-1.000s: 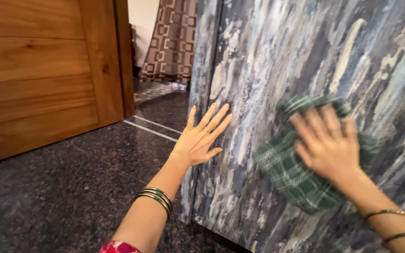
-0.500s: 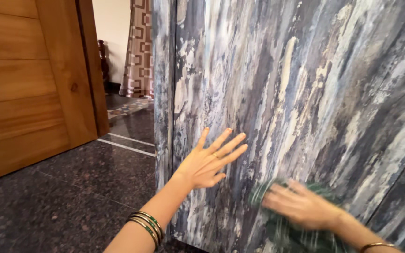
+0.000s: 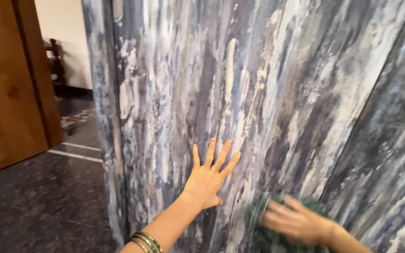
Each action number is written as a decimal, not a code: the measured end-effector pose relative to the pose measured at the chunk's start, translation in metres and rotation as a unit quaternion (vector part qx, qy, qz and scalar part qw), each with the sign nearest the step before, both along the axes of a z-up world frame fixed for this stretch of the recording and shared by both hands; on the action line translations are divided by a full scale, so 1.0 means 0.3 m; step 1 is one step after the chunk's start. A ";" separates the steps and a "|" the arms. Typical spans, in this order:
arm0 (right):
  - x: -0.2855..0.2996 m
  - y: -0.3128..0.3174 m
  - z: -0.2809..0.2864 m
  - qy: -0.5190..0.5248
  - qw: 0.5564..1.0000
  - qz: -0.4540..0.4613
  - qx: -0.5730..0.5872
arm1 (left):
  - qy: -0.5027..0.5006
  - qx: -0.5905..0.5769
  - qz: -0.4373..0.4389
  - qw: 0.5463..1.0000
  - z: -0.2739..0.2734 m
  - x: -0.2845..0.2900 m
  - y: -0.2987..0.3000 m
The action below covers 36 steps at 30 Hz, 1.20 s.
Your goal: The person wipes the surface of a marble-patterned wardrobe with a green checkered cloth. The person moves the cloth across the cabinet doors and side panels, wiping different sections in a repetitive manner.
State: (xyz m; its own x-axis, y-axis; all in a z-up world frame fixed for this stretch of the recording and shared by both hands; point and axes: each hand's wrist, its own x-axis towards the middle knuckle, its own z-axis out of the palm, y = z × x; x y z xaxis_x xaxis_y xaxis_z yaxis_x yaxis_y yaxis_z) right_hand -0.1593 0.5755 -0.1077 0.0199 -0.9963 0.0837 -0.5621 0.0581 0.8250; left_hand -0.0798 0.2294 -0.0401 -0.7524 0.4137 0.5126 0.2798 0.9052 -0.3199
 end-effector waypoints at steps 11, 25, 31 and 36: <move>-0.013 -0.064 0.350 0.142 0.870 -0.166 -0.442 | -0.027 -0.016 0.032 0.999 -0.015 -0.021 0.010; 0.008 -0.267 -0.467 0.011 0.759 -0.271 -0.592 | -0.093 -0.030 0.108 0.989 -0.112 0.043 -0.009; 0.046 -0.312 -0.040 0.018 0.766 -0.203 -0.609 | -0.085 0.008 0.119 0.989 -0.154 0.020 0.013; 0.033 -0.293 0.083 0.010 0.727 -0.200 -0.657 | -0.078 0.012 0.114 0.990 -0.163 0.004 0.008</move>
State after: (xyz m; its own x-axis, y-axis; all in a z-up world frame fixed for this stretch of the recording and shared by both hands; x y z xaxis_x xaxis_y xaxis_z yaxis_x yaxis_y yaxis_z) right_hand -0.1496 0.4876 -0.0828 -0.2344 0.0177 0.9720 -0.2726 0.9585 -0.0832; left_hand -0.0785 0.2318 -0.0890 -0.8959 0.2134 0.3896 0.1122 0.9573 -0.2665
